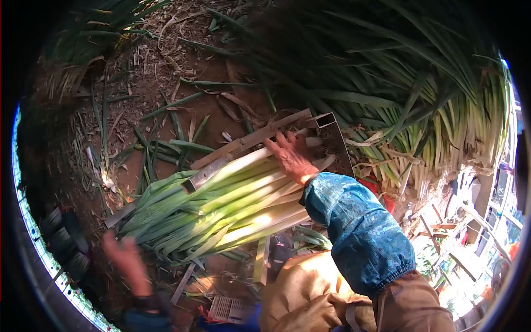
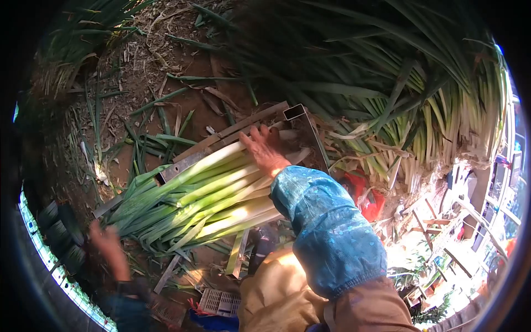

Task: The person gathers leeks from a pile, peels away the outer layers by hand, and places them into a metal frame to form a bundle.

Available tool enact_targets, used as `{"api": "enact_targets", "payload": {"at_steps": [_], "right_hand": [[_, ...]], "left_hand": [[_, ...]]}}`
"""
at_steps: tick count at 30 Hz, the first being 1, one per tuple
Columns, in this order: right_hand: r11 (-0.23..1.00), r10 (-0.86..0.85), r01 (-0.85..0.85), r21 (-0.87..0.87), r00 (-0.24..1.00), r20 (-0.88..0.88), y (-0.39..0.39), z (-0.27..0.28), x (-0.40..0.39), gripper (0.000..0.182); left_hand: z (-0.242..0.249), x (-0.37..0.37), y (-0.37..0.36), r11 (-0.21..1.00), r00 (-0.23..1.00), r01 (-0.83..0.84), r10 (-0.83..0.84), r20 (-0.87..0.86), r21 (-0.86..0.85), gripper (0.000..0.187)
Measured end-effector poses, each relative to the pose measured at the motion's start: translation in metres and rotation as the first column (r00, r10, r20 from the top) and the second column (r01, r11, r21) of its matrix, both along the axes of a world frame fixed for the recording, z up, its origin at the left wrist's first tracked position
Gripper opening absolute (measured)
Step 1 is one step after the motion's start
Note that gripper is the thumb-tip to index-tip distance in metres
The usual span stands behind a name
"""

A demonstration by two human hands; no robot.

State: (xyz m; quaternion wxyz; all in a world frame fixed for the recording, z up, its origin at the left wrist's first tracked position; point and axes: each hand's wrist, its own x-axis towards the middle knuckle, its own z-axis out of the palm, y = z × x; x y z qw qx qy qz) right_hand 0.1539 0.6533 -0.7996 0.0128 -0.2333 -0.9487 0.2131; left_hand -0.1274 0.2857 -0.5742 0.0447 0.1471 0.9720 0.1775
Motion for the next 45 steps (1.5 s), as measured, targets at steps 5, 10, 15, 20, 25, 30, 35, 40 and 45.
{"api": "enact_targets", "payload": {"at_steps": [5, 10, 15, 20, 25, 30, 35, 40, 45], "right_hand": [[1.0, -0.005, 0.0, -0.018, 0.965, -0.262, 0.007, -0.032, 0.003, 0.041], [0.997, 0.052, -0.052, -0.054, 0.999, -0.002, 0.02, -0.022, 0.0, 0.06], [0.99, -0.099, 0.116, 0.075, 0.974, -0.204, -0.005, 0.006, 0.007, 0.062], [0.979, -0.122, 0.096, -0.177, 0.982, -0.141, -0.05, 0.126, 0.114, 0.058], [0.88, -0.447, 0.416, -0.23, 0.889, -0.101, -0.012, 0.15, 0.26, 0.054], [0.626, -0.736, 0.779, 0.032, 0.577, 0.354, 0.036, 0.036, 0.456, 0.065], [0.711, -0.475, 0.687, -0.15, 0.625, 0.619, 0.004, 0.031, 0.491, 0.049], [0.811, 0.33, 0.303, -0.5, 0.469, 0.819, -0.186, 0.044, 0.512, 0.044], [0.724, 0.552, 0.182, -0.665, 0.426, 0.717, -0.296, 0.075, 0.506, 0.042]], "left_hand": [[-0.111, 0.174, 0.122, 0.616, 0.703, 0.69, -0.696, 0.147, -0.379, 0.105], [-0.183, 0.131, 0.105, 0.518, 0.593, 0.723, -0.805, 0.026, -0.458, 0.098], [-0.176, 0.134, 0.103, 0.525, 0.607, 0.688, -0.795, 0.0, -0.501, 0.082], [-0.137, 0.179, 0.127, 0.614, 0.666, 0.691, -0.746, 0.005, -0.383, 0.081], [-0.192, 0.144, 0.104, 0.464, 0.537, 0.748, -0.844, 0.021, -0.476, 0.073], [-0.217, 0.127, 0.098, 0.449, 0.451, 0.755, -0.885, -0.12, -0.478, 0.068], [-0.213, 0.131, 0.1, 0.444, 0.457, 0.735, -0.883, -0.11, -0.512, 0.066], [-0.216, 0.128, 0.105, 0.434, 0.419, 0.777, -0.897, -0.141, -0.456, 0.063], [-0.214, 0.125, 0.103, 0.42, 0.408, 0.782, -0.903, -0.132, -0.46, 0.06]]}}
